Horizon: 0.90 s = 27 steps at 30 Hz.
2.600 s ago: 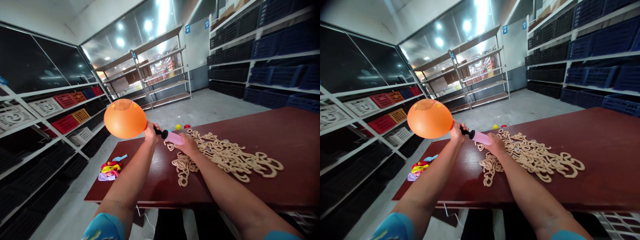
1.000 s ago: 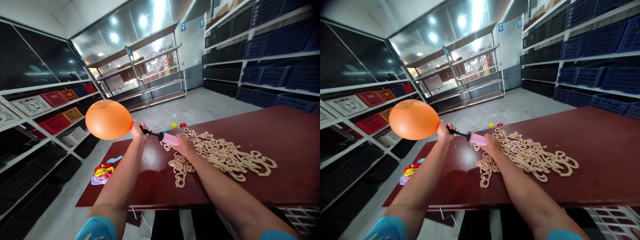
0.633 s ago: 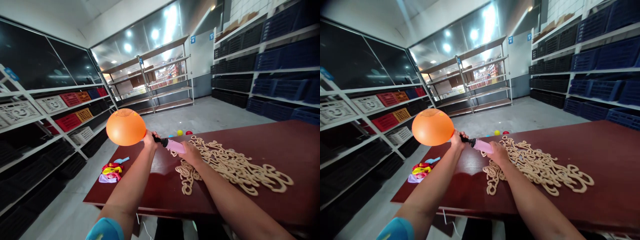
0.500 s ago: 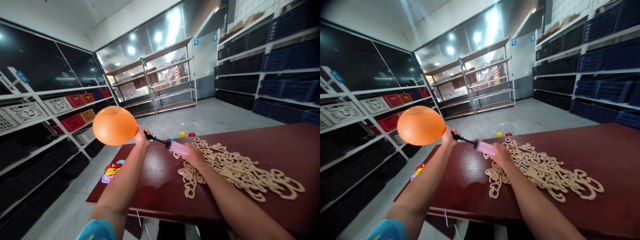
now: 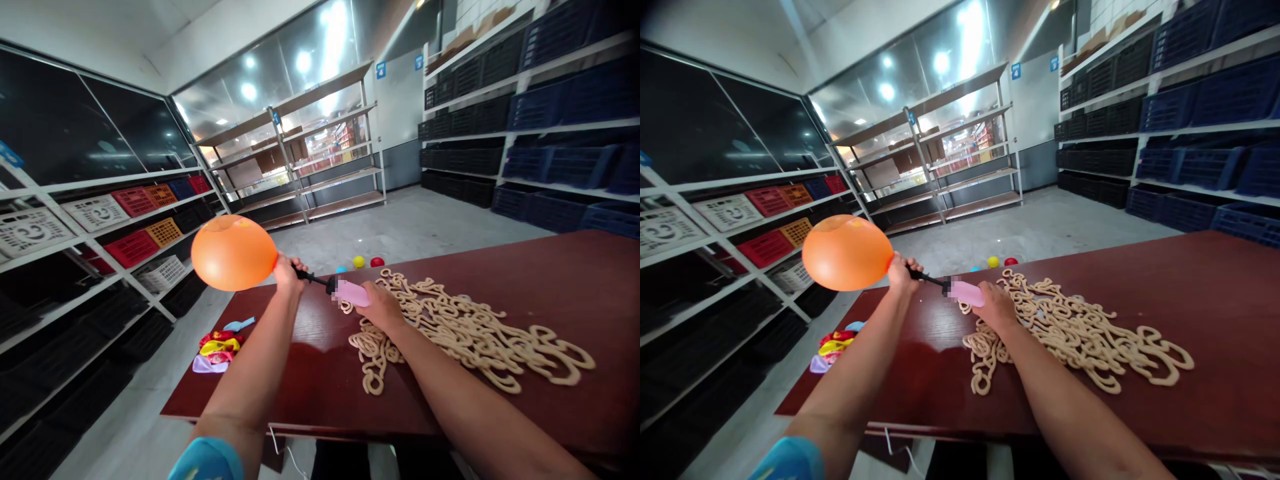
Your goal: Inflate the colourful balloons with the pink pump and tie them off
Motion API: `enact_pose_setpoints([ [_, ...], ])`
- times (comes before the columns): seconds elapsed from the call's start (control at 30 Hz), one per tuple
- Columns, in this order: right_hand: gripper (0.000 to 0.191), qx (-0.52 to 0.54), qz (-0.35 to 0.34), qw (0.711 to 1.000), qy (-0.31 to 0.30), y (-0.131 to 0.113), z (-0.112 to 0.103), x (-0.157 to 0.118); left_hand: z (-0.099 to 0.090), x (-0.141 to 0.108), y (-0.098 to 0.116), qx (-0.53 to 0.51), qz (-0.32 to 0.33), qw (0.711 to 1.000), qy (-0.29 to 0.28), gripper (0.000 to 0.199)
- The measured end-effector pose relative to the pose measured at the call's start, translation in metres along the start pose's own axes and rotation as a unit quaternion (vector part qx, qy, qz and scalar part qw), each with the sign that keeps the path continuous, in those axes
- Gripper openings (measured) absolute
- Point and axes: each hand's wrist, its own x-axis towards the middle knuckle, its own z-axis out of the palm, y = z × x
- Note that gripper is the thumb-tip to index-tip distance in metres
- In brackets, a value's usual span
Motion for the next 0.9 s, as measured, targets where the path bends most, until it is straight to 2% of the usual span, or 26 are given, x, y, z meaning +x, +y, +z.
enact_pose_setpoints([
  [0.13,0.030,-0.002,0.000,1.000,-0.006,-0.002,0.000,-0.001,0.004,-0.018,-0.032,-0.002,-0.043,0.999,0.000,0.038],
  [0.23,0.030,0.002,-0.014,1.000,-0.002,-0.003,0.001,-0.002,0.001,-0.022,-0.031,-0.004,-0.043,0.999,-0.003,0.039],
  [0.33,0.031,0.007,-0.027,1.000,0.001,-0.003,0.000,-0.001,-0.005,-0.014,-0.009,-0.002,-0.018,1.000,-0.011,0.039],
  [0.53,0.031,0.018,-0.041,0.999,-0.001,-0.006,-0.004,0.000,-0.017,0.010,0.069,0.020,0.030,0.999,-0.014,0.037],
  [0.63,0.031,0.014,-0.032,0.999,0.009,-0.009,-0.002,0.001,-0.018,0.019,0.090,0.028,0.056,0.998,-0.019,0.036],
  [0.73,0.030,-0.005,-0.007,1.000,0.006,-0.008,-0.001,0.001,-0.015,0.023,0.079,0.021,0.059,0.998,-0.017,0.038],
  [0.9,0.028,-0.024,0.002,1.000,0.005,-0.002,-0.002,0.000,-0.003,0.005,0.016,0.009,0.005,1.000,-0.011,0.038],
])
